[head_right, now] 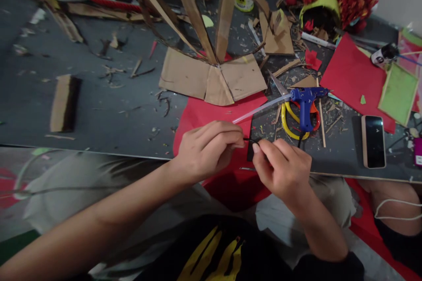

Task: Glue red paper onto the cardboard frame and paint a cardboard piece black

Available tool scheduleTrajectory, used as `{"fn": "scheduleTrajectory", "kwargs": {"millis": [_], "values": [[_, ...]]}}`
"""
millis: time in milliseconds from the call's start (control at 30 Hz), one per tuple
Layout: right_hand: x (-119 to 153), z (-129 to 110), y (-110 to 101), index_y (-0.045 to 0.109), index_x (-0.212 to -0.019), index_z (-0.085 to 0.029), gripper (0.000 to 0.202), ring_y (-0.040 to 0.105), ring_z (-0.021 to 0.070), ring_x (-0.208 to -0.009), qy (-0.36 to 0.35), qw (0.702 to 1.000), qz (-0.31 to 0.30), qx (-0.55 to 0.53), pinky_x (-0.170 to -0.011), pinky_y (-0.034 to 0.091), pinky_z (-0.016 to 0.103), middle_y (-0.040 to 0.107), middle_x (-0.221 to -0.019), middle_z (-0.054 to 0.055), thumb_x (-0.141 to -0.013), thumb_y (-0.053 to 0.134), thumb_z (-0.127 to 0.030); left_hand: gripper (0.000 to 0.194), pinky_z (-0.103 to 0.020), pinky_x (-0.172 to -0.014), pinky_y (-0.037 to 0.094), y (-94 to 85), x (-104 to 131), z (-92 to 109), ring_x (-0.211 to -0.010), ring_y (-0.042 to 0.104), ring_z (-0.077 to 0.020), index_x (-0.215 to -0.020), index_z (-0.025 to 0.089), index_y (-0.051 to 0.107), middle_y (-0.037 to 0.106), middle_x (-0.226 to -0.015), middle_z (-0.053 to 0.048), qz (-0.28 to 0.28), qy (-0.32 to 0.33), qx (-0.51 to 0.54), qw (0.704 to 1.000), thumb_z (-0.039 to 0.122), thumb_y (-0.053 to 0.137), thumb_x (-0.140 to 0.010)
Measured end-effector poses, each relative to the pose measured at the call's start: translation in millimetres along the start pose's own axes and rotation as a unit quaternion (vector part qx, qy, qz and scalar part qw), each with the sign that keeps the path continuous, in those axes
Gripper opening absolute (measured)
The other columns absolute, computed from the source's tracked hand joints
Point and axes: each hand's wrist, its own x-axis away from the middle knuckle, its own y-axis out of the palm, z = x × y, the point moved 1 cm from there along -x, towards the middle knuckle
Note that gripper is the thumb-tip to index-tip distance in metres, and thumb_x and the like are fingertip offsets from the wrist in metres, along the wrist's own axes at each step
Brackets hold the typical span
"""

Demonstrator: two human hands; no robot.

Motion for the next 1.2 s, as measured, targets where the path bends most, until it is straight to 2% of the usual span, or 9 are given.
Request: {"fn": "scheduleTrajectory", "kwargs": {"millis": [200,300,433,533,667,733,967,1100,1200], "values": [[-1.8,3.6,-2.2,0.061,-0.084,-0.017,0.005,0.050,0.0062,-0.054,0.049,0.996,0.016,-0.067,-0.053,0.041,0.018,0.059,-0.065,-0.003,-0.083,0.056,-0.017,0.006,-0.020,-0.067,0.053,-7.9,-2.9,1.2,-0.077,0.064,-0.0106,-0.086,0.015,0.052,0.067,-0.084,-0.004,0.063,-0.062,0.120,0.989,0.010,0.054,-0.085],[-2.0,4.5,-3.2,0.060,-0.084,-0.019,0.004,0.051,0.0067,-0.054,0.058,0.995,0.032,-0.077,-0.053,0.042,0.019,0.058,-0.064,-0.003,-0.083,0.056,-0.018,0.012,-0.019,-0.067,0.054,-11.1,-3.8,1.3,-0.075,0.065,-0.0098,-0.084,0.016,0.055,0.068,-0.080,-0.003,0.095,-0.113,0.182,0.972,0.008,0.062,-0.080],[-2.2,5.1,-4.4,0.059,-0.085,-0.020,0.005,0.053,0.0081,-0.056,0.056,0.994,0.039,-0.084,-0.053,0.043,0.021,0.059,-0.065,-0.002,-0.083,0.055,-0.018,0.014,-0.022,-0.068,0.055,-10.5,-4.5,0.2,-0.075,0.067,-0.0115,-0.084,0.017,0.059,0.070,-0.080,-0.002,0.117,-0.155,0.203,0.960,0.005,0.059,-0.080],[-3.3,5.1,-4.6,0.059,-0.088,-0.021,0.008,0.055,0.0089,-0.057,0.045,0.994,0.042,-0.090,-0.053,0.045,0.022,0.061,-0.067,-0.002,-0.084,0.054,-0.017,0.018,-0.024,-0.074,0.055,-10.6,-6.4,-0.3,-0.083,0.067,-0.0126,-0.091,0.016,0.060,0.070,-0.087,-0.003,0.095,-0.171,0.202,0.960,0.004,0.051,-0.082],[-4.4,5.5,-3.4,0.058,-0.094,-0.022,0.014,0.060,0.0111,-0.065,0.025,0.993,0.048,-0.103,-0.061,0.049,0.024,0.066,-0.075,0.000,-0.084,0.052,-0.014,0.007,-0.025,-0.076,0.055,-11.7,-10.2,1.0,-0.082,0.066,-0.0132,-0.090,0.014,0.061,0.070,-0.086,-0.006,-0.002,-0.150,0.260,0.954,0.015,0.057,-0.084],[-4.4,6.4,-2.3,0.057,-0.095,-0.022,0.015,0.061,0.0117,-0.068,0.024,0.993,0.048,-0.107,-0.064,0.050,0.025,0.066,-0.076,0.000,-0.083,0.052,-0.013,0.005,-0.021,-0.072,0.055,-11.0,-11.0,1.6,-0.077,0.067,-0.0118,-0.086,0.014,0.062,0.071,-0.081,-0.004,-0.017,-0.141,0.268,0.953,0.018,0.061,-0.082],[-2.0,8.3,-1.3,0.057,-0.102,-0.020,0.020,0.063,0.0152,-0.079,-0.003,0.995,0.052,-0.080,-0.072,0.052,0.029,0.068,-0.086,0.004,-0.083,0.054,-0.016,0.003,-0.019,-0.070,0.054,-8.2,-7.8,0.4,-0.074,0.067,-0.0105,-0.080,0.014,0.061,0.071,-0.078,-0.002,0.020,-0.133,0.237,0.962,0.012,0.063,-0.080],[-0.9,5.4,-1.7,0.059,-0.103,-0.021,0.023,0.063,0.0155,-0.076,-0.030,0.998,0.057,-0.019,-0.072,0.050,0.029,0.068,-0.084,0.003,-0.080,0.061,-0.020,0.002,-0.021,-0.067,0.055,-9.2,-6.9,-1.6,-0.072,0.066,-0.0115,-0.081,0.014,0.061,0.071,-0.077,-0.004,0.015,-0.109,0.204,0.973,0.013,0.062,-0.081],[-2.0,2.9,-1.3,0.060,-0.098,-0.021,0.017,0.064,0.0135,-0.072,-0.027,0.999,0.036,-0.028,-0.071,0.048,0.028,0.069,-0.079,0.001,-0.081,0.061,-0.018,0.002,-0.021,-0.065,0.054,-8.6,-6.2,-2.8,-0.069,0.066,-0.0115,-0.080,0.015,0.061,0.071,-0.077,-0.004,0.026,-0.083,0.176,0.980,0.015,0.063,-0.082]]}}
